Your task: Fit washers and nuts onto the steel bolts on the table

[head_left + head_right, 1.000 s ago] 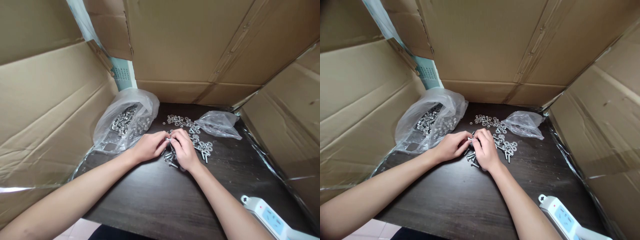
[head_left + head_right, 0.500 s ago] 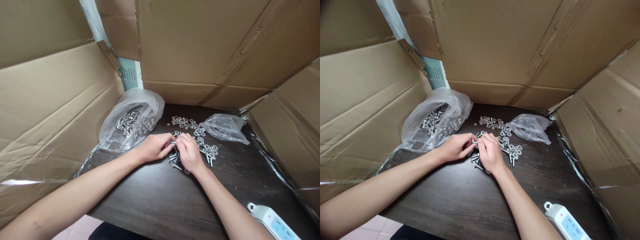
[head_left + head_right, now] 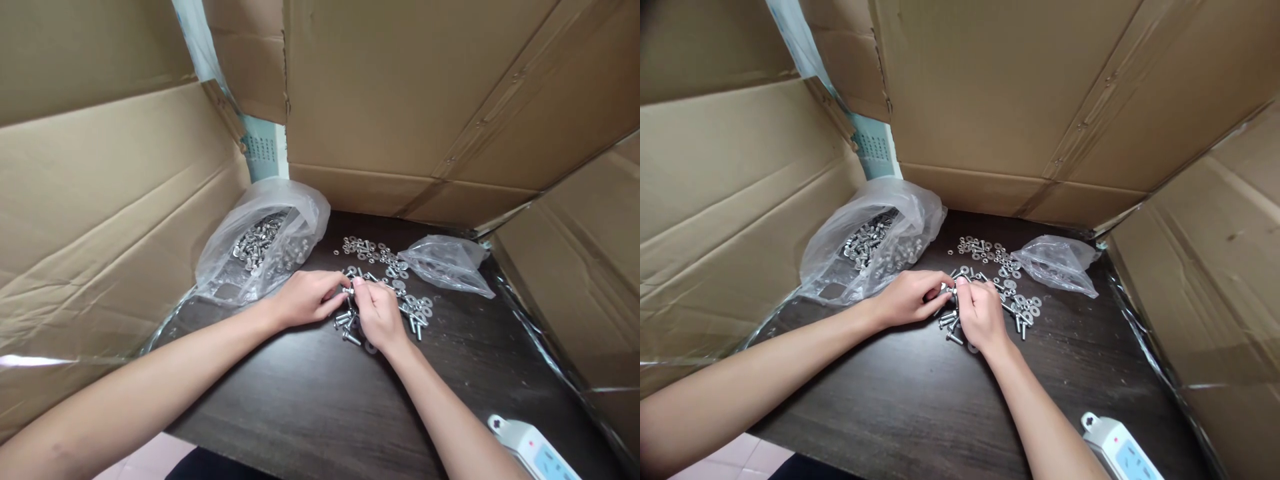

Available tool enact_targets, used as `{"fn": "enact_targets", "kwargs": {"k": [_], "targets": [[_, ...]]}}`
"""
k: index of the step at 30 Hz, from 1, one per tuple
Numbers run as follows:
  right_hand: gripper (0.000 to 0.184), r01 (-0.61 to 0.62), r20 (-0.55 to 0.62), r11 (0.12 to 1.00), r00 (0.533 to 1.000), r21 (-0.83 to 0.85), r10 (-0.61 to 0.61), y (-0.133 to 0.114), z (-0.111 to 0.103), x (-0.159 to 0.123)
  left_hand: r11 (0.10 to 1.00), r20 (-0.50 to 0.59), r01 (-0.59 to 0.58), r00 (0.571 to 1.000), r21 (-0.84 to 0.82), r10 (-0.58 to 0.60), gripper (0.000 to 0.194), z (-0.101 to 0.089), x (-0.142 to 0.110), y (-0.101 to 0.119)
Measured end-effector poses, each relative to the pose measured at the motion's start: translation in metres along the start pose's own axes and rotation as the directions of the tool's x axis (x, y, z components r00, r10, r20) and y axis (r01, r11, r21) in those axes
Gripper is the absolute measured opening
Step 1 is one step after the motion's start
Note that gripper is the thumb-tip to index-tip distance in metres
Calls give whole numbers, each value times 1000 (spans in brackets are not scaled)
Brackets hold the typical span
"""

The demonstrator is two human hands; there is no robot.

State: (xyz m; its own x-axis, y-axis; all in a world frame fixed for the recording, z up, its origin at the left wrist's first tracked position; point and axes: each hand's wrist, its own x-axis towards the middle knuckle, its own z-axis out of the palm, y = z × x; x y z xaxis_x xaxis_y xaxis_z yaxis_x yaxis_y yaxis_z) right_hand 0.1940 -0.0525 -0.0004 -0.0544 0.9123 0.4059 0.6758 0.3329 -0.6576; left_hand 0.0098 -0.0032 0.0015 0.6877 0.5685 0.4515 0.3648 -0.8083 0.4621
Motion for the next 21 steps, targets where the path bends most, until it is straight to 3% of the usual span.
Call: {"fn": "enact_targets", "kwargs": {"k": [5, 9, 15, 21], "targets": [[28, 37, 16, 999, 999, 28, -38, -1, -3, -2, 1000, -7, 25, 1000, 2, -25, 18, 0, 0, 0], [36, 36, 29, 998, 999, 45, -37, 0, 0, -1, 999, 3, 40, 999, 3, -40, 20, -1, 1, 1], [43, 28, -68, 996, 997, 80, -22, 0, 3, -1, 997, 60, 65, 996, 36, -67, 26, -4, 2, 4], [40, -10, -33, 994, 999, 111, 14, -1, 0, -2, 995, 95, 81, 992, 51, -86, 23, -5, 2, 4]]}}
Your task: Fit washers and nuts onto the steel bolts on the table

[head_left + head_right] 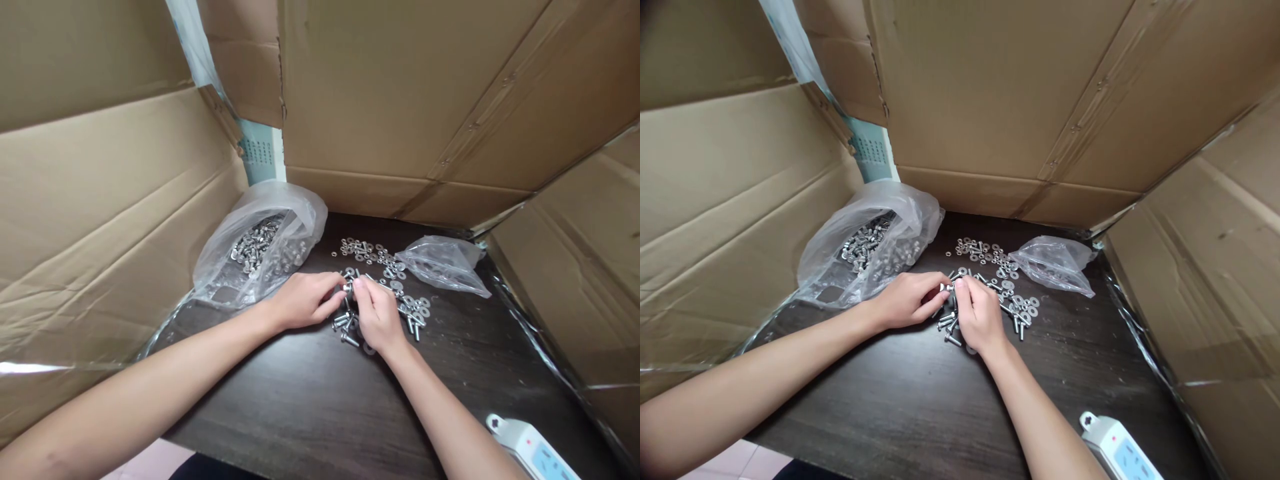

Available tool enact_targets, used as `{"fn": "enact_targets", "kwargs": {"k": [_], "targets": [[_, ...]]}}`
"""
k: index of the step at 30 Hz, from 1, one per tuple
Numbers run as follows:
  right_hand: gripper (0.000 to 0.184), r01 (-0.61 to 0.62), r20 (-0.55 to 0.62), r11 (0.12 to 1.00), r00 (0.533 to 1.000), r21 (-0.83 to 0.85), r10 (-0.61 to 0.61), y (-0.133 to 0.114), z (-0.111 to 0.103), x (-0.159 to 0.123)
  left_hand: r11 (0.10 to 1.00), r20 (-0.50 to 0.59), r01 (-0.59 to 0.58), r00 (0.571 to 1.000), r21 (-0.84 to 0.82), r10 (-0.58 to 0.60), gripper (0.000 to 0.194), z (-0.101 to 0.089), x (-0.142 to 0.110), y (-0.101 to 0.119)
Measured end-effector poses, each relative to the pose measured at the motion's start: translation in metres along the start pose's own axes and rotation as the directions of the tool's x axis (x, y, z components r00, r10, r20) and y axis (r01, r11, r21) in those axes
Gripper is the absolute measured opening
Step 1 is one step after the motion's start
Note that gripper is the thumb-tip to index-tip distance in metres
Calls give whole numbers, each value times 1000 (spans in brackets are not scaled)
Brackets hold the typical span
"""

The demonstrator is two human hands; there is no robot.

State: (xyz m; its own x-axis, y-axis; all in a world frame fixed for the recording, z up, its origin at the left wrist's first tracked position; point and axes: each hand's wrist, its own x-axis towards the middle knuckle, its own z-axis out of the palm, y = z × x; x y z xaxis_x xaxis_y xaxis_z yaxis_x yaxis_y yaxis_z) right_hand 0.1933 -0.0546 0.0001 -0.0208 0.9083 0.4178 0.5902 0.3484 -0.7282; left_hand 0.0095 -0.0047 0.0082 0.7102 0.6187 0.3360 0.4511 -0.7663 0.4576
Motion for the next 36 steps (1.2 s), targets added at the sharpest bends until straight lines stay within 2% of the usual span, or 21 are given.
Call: {"fn": "enact_targets", "kwargs": {"k": [5, 12, 21, 29, 36], "targets": [[24, -19, 70, 999, 997, 37, 17, -1, -4, 0, 999, -14, 19, 1000, -28, -19, 20, 0, 0, 0], [12, 11, 94, 999, 995, 50, -16, -2, -3, 1, 999, -4, 35, 999, -21, -35, 16, -1, 0, 2], [5, 48, 72, 998, 996, 27, -50, 0, 0, -1, 999, 2, -18, 1000, 29, 18, 34, 1, 1, -3], [9, 50, 78, 999, 996, 18, -51, -4, 0, 1, 998, -31, 46, 998, -51, -48, 10, -1, 1, 1], [5, 52, 59, 999, 997, 11, -52, -4, 1, 0, 996, -36, 72, 997, -49, -73, 12, 0, 1, 0]]}}
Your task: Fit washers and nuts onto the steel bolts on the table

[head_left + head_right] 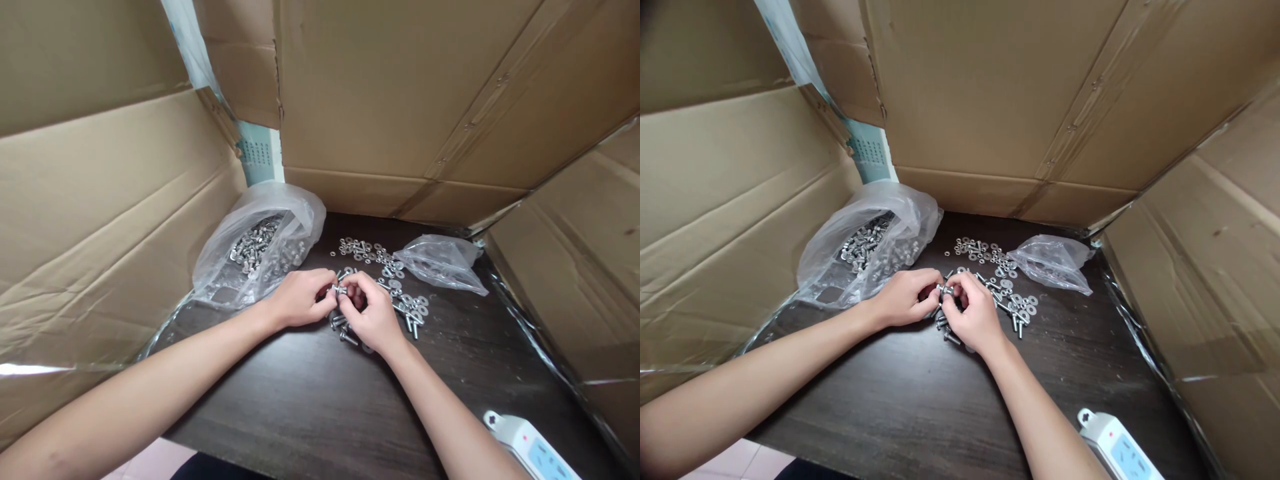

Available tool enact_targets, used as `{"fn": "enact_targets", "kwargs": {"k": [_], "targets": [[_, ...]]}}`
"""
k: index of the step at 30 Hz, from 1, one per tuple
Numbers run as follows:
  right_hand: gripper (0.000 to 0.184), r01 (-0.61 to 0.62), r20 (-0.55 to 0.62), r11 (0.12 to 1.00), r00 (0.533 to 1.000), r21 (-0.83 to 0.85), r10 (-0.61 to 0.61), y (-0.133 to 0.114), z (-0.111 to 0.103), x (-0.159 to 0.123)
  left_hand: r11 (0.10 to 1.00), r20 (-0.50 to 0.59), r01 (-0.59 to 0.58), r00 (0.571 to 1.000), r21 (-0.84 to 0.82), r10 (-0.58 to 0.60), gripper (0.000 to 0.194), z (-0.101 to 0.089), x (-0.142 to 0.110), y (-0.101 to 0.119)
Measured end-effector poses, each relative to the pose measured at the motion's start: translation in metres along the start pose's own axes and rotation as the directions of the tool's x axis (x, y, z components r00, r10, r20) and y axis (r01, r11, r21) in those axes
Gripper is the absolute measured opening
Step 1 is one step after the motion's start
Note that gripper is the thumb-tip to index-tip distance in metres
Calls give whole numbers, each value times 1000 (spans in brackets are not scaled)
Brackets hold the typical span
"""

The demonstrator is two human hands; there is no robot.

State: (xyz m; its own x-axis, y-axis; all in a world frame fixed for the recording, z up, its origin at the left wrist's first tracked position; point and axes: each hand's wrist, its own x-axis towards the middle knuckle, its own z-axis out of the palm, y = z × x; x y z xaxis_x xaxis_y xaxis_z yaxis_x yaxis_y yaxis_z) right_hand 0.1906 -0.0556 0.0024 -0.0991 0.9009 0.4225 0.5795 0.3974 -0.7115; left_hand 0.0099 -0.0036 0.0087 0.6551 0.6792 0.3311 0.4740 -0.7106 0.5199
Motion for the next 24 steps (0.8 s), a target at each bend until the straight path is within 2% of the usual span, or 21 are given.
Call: {"fn": "enact_targets", "kwargs": {"k": [5, 9, 17, 24], "targets": [[16, -11, 12, 1000, 1000, 16, 11, 2, -1, 0, 1000, -22, 18, 1000, 21, -18, 16, 1, 1, -1], [11, -7, 19, 1000, 1000, 20, 7, 1, -2, 1, 999, -25, 23, 999, 44, -22, 16, 1, 1, 0], [11, 18, -98, 999, 995, 28, -15, -1, -3, 1, 995, -45, 68, 997, 79, -64, 14, 1, 1, 2], [9, -9, -58, 1000, 998, 4, 9, 0, 0, 2, 998, -5, 6, 1000, 68, -5, 16, 1, 1, 0]]}}
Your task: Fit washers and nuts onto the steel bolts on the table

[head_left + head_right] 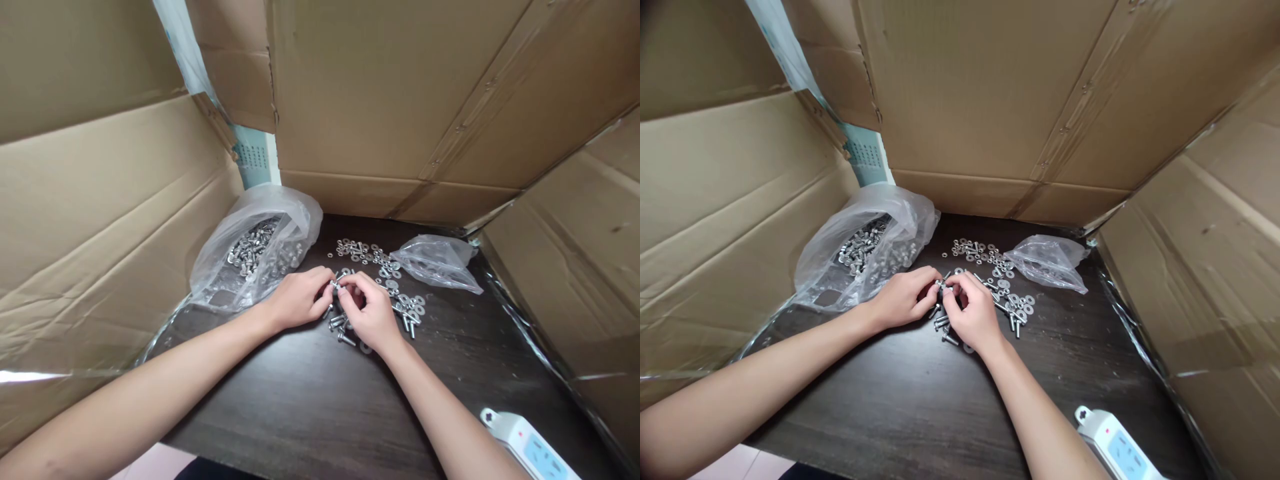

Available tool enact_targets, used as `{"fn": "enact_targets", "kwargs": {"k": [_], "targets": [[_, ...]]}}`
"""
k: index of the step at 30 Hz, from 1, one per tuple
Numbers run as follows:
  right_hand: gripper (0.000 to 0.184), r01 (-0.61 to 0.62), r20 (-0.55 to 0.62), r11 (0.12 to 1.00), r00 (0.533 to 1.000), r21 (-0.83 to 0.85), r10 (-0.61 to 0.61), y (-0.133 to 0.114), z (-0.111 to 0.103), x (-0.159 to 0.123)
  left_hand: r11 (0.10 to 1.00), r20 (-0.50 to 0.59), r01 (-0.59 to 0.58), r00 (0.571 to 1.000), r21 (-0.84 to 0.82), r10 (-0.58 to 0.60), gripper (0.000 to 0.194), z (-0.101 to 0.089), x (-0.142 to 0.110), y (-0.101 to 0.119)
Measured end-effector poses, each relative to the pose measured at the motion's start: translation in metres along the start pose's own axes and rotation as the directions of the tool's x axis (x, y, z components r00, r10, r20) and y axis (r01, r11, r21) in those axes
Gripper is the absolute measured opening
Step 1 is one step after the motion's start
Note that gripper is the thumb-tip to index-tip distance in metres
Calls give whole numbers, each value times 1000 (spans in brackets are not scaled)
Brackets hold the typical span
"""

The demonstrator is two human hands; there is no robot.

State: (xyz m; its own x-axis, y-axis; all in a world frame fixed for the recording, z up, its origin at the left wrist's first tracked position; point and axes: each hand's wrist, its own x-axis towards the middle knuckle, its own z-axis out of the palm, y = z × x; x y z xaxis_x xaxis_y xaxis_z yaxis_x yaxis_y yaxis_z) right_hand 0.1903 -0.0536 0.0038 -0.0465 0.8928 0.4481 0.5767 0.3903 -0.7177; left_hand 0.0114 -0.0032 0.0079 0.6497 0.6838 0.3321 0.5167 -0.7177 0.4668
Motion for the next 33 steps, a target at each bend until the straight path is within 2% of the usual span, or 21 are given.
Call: {"fn": "enact_targets", "kwargs": {"k": [7, 13, 21, 27, 33], "targets": [[13, -17, 24, 1000, 1000, 16, 17, -1, -1, 1, 1000, 27, -3, 1000, 19, 2, 19, 1, 0, -1], [9, -28, 28, 999, 999, 24, 28, 0, 0, 1, 1000, 28, 4, 1000, 13, -5, 18, 0, 0, -1], [20, 4, 42, 999, 999, 33, -6, 0, -1, 1, 1000, 34, 14, 999, -3, -13, 14, -1, 0, 1], [14, -21, 67, 999, 998, 42, 18, 2, -2, 0, 1000, 17, -12, 1000, -2, 12, 15, 0, -1, 0], [32, -20, 82, 999, 996, 32, 18, 3, 1, 0, 999, 18, -36, 999, -2, 36, 14, 0, -1, 0]]}}
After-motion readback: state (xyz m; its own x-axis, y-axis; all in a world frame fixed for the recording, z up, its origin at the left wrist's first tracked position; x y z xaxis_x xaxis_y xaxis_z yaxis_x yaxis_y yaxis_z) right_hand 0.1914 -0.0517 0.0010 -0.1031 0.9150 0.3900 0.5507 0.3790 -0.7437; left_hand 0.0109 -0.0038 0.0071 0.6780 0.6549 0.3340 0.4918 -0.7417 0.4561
